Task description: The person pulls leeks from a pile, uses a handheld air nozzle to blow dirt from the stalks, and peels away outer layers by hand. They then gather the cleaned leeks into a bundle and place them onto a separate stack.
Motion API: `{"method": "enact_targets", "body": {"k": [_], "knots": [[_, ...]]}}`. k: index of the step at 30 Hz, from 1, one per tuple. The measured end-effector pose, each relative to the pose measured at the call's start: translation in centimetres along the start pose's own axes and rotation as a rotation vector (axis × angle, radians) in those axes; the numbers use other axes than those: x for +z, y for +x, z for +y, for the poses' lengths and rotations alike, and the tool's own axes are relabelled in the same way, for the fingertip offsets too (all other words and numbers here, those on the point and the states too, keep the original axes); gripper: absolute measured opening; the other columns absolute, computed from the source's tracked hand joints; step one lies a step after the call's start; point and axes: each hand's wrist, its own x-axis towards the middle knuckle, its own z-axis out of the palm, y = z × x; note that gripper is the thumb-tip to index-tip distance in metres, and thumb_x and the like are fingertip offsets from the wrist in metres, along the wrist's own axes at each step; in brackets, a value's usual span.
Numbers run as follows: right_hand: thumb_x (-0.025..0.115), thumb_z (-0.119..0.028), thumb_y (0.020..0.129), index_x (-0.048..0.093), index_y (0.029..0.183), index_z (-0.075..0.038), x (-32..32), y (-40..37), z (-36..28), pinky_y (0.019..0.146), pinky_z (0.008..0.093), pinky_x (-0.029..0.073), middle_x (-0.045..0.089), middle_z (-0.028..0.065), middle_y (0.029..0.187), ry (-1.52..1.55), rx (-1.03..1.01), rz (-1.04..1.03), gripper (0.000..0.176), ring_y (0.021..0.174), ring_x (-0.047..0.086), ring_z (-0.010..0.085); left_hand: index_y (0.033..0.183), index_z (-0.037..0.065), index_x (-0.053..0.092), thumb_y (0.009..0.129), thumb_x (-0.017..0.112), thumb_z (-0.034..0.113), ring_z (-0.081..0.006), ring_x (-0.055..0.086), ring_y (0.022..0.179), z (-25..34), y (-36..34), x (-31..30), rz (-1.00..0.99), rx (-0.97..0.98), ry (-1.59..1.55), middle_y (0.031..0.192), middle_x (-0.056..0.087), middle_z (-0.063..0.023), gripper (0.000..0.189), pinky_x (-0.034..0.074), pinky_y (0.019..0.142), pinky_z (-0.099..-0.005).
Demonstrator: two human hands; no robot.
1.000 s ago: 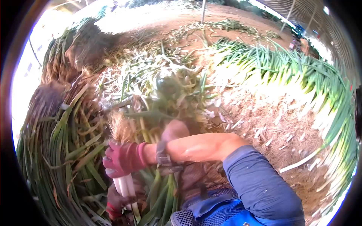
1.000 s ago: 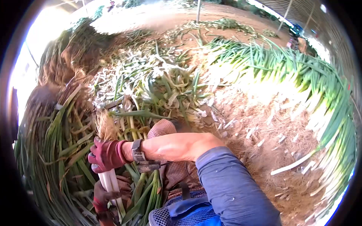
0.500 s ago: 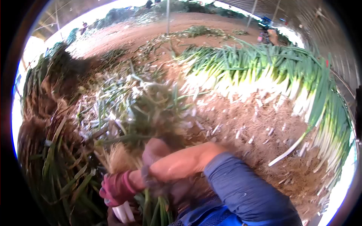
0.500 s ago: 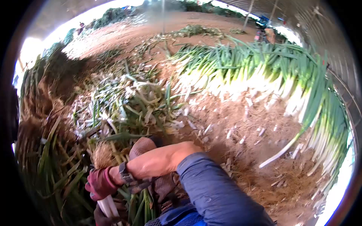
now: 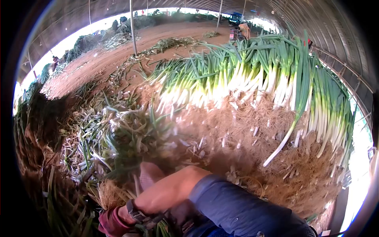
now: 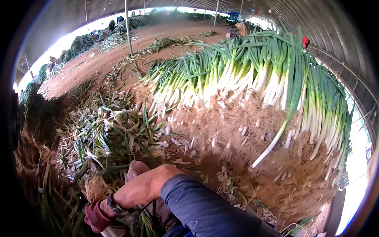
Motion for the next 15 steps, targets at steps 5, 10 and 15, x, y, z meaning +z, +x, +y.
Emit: {"method": "enact_targets", "body": {"k": [5,10,15], "knots": [[0.071,-0.019,0.087,0.076,0.089,-0.011,-1.2,0.7,0.9,0.071,0.051,0.06,0.074,0.0148,0.096,0.117,0.07,-0.009,0.01,0.089,0.075,0.0366,0.145,-0.003,0.06,0.089,0.083,0.012,-0.0262,0.064,0.122,0.1,4.1,2.6,-0.144,-0.153,-0.222,0.138,0.065,-0.0164,0.062,0.053,0.104,-0.0383],[0.076,-0.033,0.08,0.078,0.09,-0.016,-6.0,-1.9,7.6,0.063,0.0536,0.059,0.074,0.016,0.086,-0.176,0.385,0.079,0.02,0.076,0.073,0.0397,0.141,-0.004,0.063,0.092,0.08,0.008,-0.0243,0.065,0.119,0.4,9.3,6.1,-0.261,-0.177,-0.336,0.134,0.068,-0.0152,0.054,0.053,0.103,-0.0364],[0.076,-0.032,0.085,0.079,0.086,-0.015,-30.5,-12.3,17.3,0.08,0.0497,0.064,0.077,0.0114,0.086,-0.489,0.459,0.211,0.017,0.084,0.077,0.0343,0.138,-0.005,0.066,0.095,0.076,0.004,-0.0224,0.066,0.117,3.2,14.0,10.8,-0.347,-0.116,-0.401,0.131,0.071,-0.0139,0.046,0.053,0.103,-0.0346]]}}
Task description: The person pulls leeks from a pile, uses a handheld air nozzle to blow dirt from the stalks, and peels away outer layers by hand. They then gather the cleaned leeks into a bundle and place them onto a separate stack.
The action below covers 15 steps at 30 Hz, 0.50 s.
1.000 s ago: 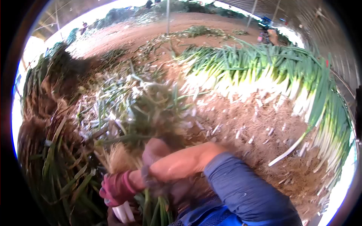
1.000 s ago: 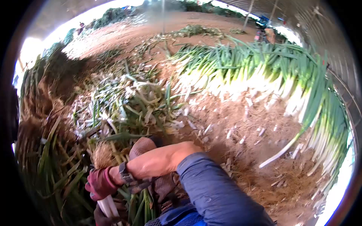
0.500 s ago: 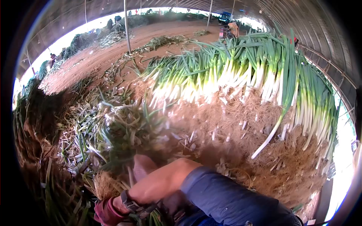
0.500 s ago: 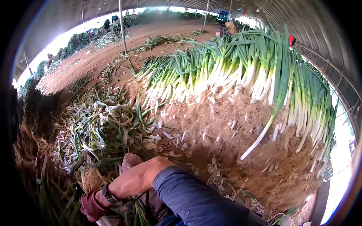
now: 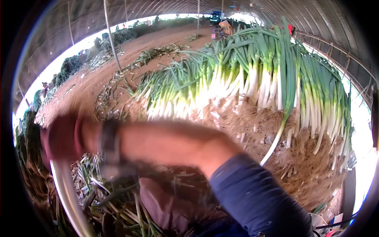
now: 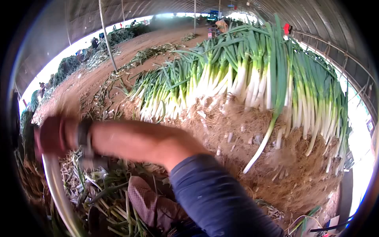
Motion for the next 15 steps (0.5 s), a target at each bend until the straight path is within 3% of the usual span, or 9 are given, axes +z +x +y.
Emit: {"method": "enact_targets", "body": {"k": [3,6,7,8,10,12,13,14,15], "knots": [[0.078,-0.027,0.086,0.078,0.104,-0.013,-19.0,-7.3,10.1,0.081,0.0437,0.064,0.078,0.013,0.092,-0.3,0.347,-0.157,0.023,0.084,0.077,0.0318,0.136,-0.006,0.067,0.097,0.074,0.001,-0.0212,0.067,0.116,0.1,1.9,1.6,-0.026,0.07,-0.009,0.128,0.073,-0.0131,0.041,0.053,0.102,-0.0336],[0.087,-0.032,0.081,0.075,0.123,-0.011,-33.9,-19.1,10.9,0.084,0.0361,0.063,0.08,0.0147,0.102,-0.559,0.966,-0.025,0.05,0.089,0.078,0.0229,0.136,-0.006,0.068,0.099,0.072,0.0,-0.0202,0.067,0.116,0.4,1.7,3.6,-0.069,0.003,-0.149,0.128,0.074,-0.0125,0.038,0.053,0.103,-0.0325],[0.087,-0.034,0.08,0.072,0.127,-0.007,-37.0,-25.4,10.7,0.086,0.0355,0.063,0.079,0.0146,0.105,-0.406,0.973,0.179,0.057,0.09,0.077,0.0232,0.137,-0.005,0.068,0.1,0.072,0.002,-0.02,0.067,0.116,0.6,1.5,4.0,-0.096,-0.088,-0.266,0.13,0.073,-0.0124,0.039,0.052,0.104,-0.0322],[0.087,-0.033,0.079,0.069,0.128,-0.003,-38.8,-28.8,9.4,0.085,0.038,0.062,0.078,0.0155,0.105,-0.641,1.296,0.086,0.06,0.09,0.077,0.0257,0.141,-0.004,0.066,0.1,0.073,0.001,-0.0215,0.067,0.118,0.6,1.2,3.7,-0.083,-0.179,-0.2,0.133,0.072,-0.0127,0.043,0.052,0.105,-0.0324],[0.085,-0.027,0.079,0.068,0.117,-0.001,-38.7,-39.9,8.4,0.079,0.0408,0.061,0.074,0.0156,0.105,-0.669,1.424,0.257,0.049,0.091,0.073,0.0271,0.14,-0.004,0.066,0.099,0.073,0.001,-0.0213,0.067,0.117,0.4,0.3,3.2,-0.081,-0.255,-0.17,0.132,0.072,-0.0124,0.042,0.052,0.104,-0.0324],[0.083,-0.022,0.077,0.071,0.122,-0.003,-35.6,-48.6,7.8,0.079,0.037,0.063,0.077,0.0145,0.103,-0.515,1.998,0.51,0.05,0.086,0.075,0.0271,0.139,-0.004,0.066,0.099,0.073,0.001,-0.0212,0.067,0.116,0.1,-0.4,3.2,-0.077,-0.293,-0.168,0.131,0.072,-0.0122,0.041,0.052,0.103,-0.0324],[0.079,-0.016,0.079,0.07,0.122,0.0,-33.6,-50.9,6.9,0.072,0.0355,0.062,0.077,0.0145,0.102,-0.542,2.11,0.61,0.046,0.085,0.074,0.0254,0.139,-0.004,0.067,0.099,0.073,0.001,-0.0211,0.067,0.116,0.0,-0.6,3.1,-0.082,-0.308,-0.165,0.13,0.073,-0.0121,0.041,0.052,0.103,-0.0324],[0.078,-0.014,0.08,0.074,0.11,0.001,-33.0,-51.3,6.4,0.063,0.0354,0.06,0.077,0.0139,0.094,-0.537,2.273,0.546,0.034,0.076,0.073,0.0236,0.138,-0.004,0.067,0.099,0.073,0.001,-0.021,0.067,0.116,-0.2,-0.8,3.2,-0.085,-0.323,-0.163,0.13,0.073,-0.012,0.04,0.053,0.103,-0.0324],[0.078,-0.014,0.08,0.074,0.11,0.001,-33.3,-53.5,7.5,0.063,0.0354,0.06,0.077,0.0139,0.094,-0.531,2.274,0.55,0.034,0.076,0.073,0.0236,0.138,-0.004,0.067,0.098,0.073,0.001,-0.0209,0.067,0.115,-0.2,-0.9,3.3,-0.082,-0.334,-0.161,0.129,0.073,-0.0119,0.04,0.053,0.102,-0.0324]]}}
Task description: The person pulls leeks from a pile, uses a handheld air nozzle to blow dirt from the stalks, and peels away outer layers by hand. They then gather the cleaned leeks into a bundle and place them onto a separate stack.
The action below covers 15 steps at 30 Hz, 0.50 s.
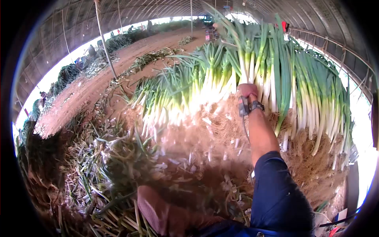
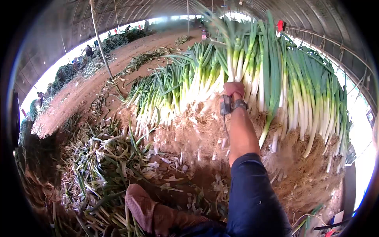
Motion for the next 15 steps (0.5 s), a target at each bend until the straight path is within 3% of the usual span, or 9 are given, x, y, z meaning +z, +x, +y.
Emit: {"method": "enact_targets", "body": {"k": [1,3,5,7,9,13,15], "knots": [[0.079,-0.015,0.081,0.075,0.105,0.001,1.4,3.7,1.7,0.06,0.0358,0.058,0.077,0.0133,0.088,0.217,-0.154,-0.111,0.029,0.07,0.072,0.023,0.137,-0.004,0.067,0.098,0.073,0.001,-0.0208,0.067,0.115,-0.1,-0.2,0.1,0.002,-0.013,0.003,0.129,0.073,-0.0118,0.04,0.053,0.102,-0.0324],[0.083,-0.021,0.082,0.078,0.094,0.003,-0.2,0.2,-2.0,0.053,0.0386,0.053,0.074,0.0111,0.074,0.384,-0.141,-0.113,0.027,0.055,0.066,0.0226,0.136,-0.004,0.067,0.098,0.072,0.001,-0.0206,0.068,0.114,-0.2,-0.4,0.0,0.001,-0.036,0.006,0.128,0.073,-0.0116,0.039,0.053,0.101,-0.0324],[0.084,-0.023,0.083,0.078,0.099,0.003,-1.1,-2.2,-5.0,0.061,0.0368,0.056,0.077,0.0102,0.084,0.291,-0.036,-0.114,0.032,0.063,0.068,0.0195,0.135,-0.004,0.068,0.098,0.072,0.001,-0.0204,0.068,0.113,-0.7,-0.5,-0.2,0.002,-0.054,-0.002,0.127,0.073,-0.0114,0.038,0.053,0.101,-0.0323],[0.084,-0.025,0.083,0.078,0.099,0.003,1.1,-0.6,-3.9,0.064,0.036,0.057,0.077,0.0096,0.086,0.254,-0.036,-0.116,0.032,0.066,0.068,0.0191,0.134,-0.004,0.068,0.097,0.072,0.0,-0.0202,0.068,0.112,-1.1,-0.7,-0.3,-0.005,-0.065,-0.005,0.126,0.073,-0.0111,0.038,0.054,0.1,-0.0323],[0.087,-0.038,0.082,0.073,0.126,0.008,2.8,-0.3,-2.1,0.092,0.0382,0.056,0.078,0.0166,0.116,0.565,0.036,-0.214,0.065,0.098,0.073,0.0255,0.133,-0.004,0.068,0.097,0.072,0.0,-0.02,0.068,0.111,-1.2,-0.7,-0.4,-0.011,-0.071,-0.005,0.125,0.074,-0.0109,0.037,0.054,0.1,-0.0323],[0.088,-0.038,0.081,0.074,0.123,0.01,1.8,-3.5,-3.1,0.09,0.0385,0.055,0.079,0.0171,0.114,0.512,-0.021,-0.135,0.065,0.097,0.073,0.0254,0.131,-0.004,0.069,0.096,0.072,0.0,-0.0197,0.068,0.11,-1.7,-0.9,-0.6,-0.02,-0.08,-0.015,0.123,0.074,-0.0105,0.036,0.054,0.098,-0.0323],[0.087,-0.041,0.08,0.076,0.116,0.01,0.9,-4.3,-4.6,0.089,0.0392,0.055,0.079,0.0187,0.111,0.178,-0.066,-0.108,0.064,0.095,0.073,0.0269,0.131,-0.004,0.069,0.096,0.072,0.0,-0.0195,0.069,0.109,-1.8,-0.9,-0.9,-0.027,-0.08,-0.023,0.122,0.074,-0.0103,0.035,0.055,0.098,-0.0323]]}}
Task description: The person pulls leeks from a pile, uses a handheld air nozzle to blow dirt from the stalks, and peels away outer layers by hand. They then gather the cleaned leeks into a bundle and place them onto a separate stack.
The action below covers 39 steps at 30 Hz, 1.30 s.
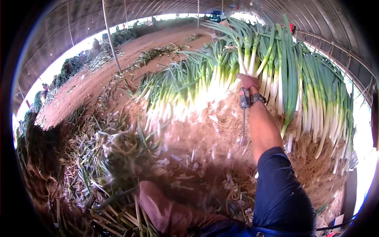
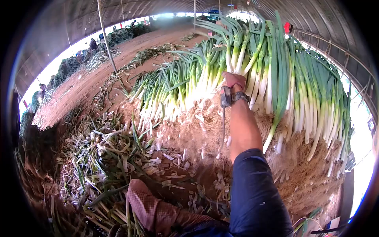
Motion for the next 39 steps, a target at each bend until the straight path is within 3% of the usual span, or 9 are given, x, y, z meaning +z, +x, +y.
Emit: {"method": "enact_targets", "body": {"k": [7,15,18,20,27,29,31,35,39], "knots": [[0.075,-0.055,0.084,0.075,0.12,0.007,-0.3,-1.1,-0.6,0.101,0.0409,0.055,0.077,0.0253,0.12,-0.542,-0.119,-0.028,0.072,0.111,0.074,0.0365,0.127,-0.004,0.07,0.095,0.072,-0.001,-0.0188,0.069,0.106,-1.2,-0.5,-1.0,-0.003,-0.004,-0.022,0.118,0.075,-0.0095,0.033,0.056,0.096,-0.0322],[0.064,-0.059,0.092,0.056,0.149,0.001,1.3,-1.5,-0.5,0.1,0.0563,0.056,0.065,0.0267,0.142,-0.928,-0.165,0.043,0.083,0.122,0.069,0.0428,0.123,-0.004,0.071,0.094,0.072,-0.001,-0.0181,0.07,0.103,-1.6,-0.5,-1.5,-0.001,-0.014,-0.028,0.114,0.075,-0.0087,0.03,0.057,0.093,-0.0322],[0.062,-0.057,0.094,0.053,0.148,-0.001,1.3,-3.7,-1.9,0.094,0.06,0.057,0.063,0.0266,0.141,-1.087,-0.307,0.143,0.078,0.119,0.07,0.0422,0.122,-0.004,0.071,0.093,0.072,-0.001,-0.0178,0.07,0.102,-1.6,-0.4,-1.7,0.003,-0.014,-0.029,0.113,0.076,-0.0084,0.029,0.057,0.092,-0.0322],[0.061,-0.052,0.097,0.059,0.136,-0.002,0.9,-7.4,-3.9,0.089,0.0599,0.057,0.066,0.0238,0.135,-1.018,-0.604,0.108,0.064,0.113,0.071,0.0395,0.121,-0.004,0.072,0.093,0.072,-0.002,-0.0176,0.07,0.101,-1.8,-0.4,-1.9,0.01,-0.022,-0.037,0.112,0.076,-0.0081,0.028,0.057,0.092,-0.0322],[0.071,-0.052,0.09,0.073,0.122,0.002,10.0,-18.8,-1.1,0.092,0.0442,0.057,0.078,0.023,0.105,-0.353,-0.7,-0.595,0.063,0.102,0.075,0.0363,0.117,-0.005,0.073,0.092,0.071,-0.002,-0.0169,0.071,0.098,-4.9,0.5,-5.9,0.033,0.058,-0.137,0.108,0.076,-0.0074,0.026,0.058,0.089,-0.0321],[0.073,-0.051,0.091,0.075,0.119,0.0,13.9,-22.8,0.4,0.086,0.041,0.057,0.077,0.02,0.097,-0.29,-0.741,-0.848,0.059,0.091,0.075,0.0297,0.113,0.002,0.069,0.094,0.069,0.002,-0.0153,0.065,0.071,2.6,-1.4,-4.1,0.028,-0.068,-0.074,0.085,0.067,-0.0027,0.019,0.06,0.065,-0.0362],[0.073,-0.045,0.095,0.075,0.111,-0.001,17.6,-27.7,2.1,0.078,0.0372,0.056,0.075,0.0128,0.088,-0.229,-0.812,-1.079,0.047,0.081,0.069,0.0194,0.117,-0.002,0.069,0.1,0.064,0.001,-0.009,0.063,0.08,1.3,-0.8,-7.2,0.041,-0.009,0.124,0.096,0.067,-0.0008,0.018,0.056,0.072,-0.0273],[0.073,-0.043,0.096,0.075,0.114,0.001,23.0,-37.1,4.8,0.08,0.0352,0.056,0.076,0.0095,0.091,-0.198,-0.777,-1.353,0.048,0.082,0.069,0.018,0.139,-0.004,0.065,0.099,0.074,0.011,-0.012,0.068,0.102,0.4,-1.0,-9.8,0.167,0.011,0.12,0.116,0.074,-0.0051,0.043,0.055,0.09,-0.0274],[0.073,-0.042,0.098,0.076,0.108,-0.003,26.4,-46.9,7.4,0.079,0.0335,0.057,0.074,0.0066,0.089,-0.17,-0.334,-1.713,0.04,0.079,0.07,0.018,0.142,-0.007,0.061,0.099,0.075,0.012,-0.014,0.068,0.108,0.3,0.9,-10.5,0.129,-0.073,0.074,0.123,0.073,-0.0084,0.049,0.054,0.097,-0.0274]]}}
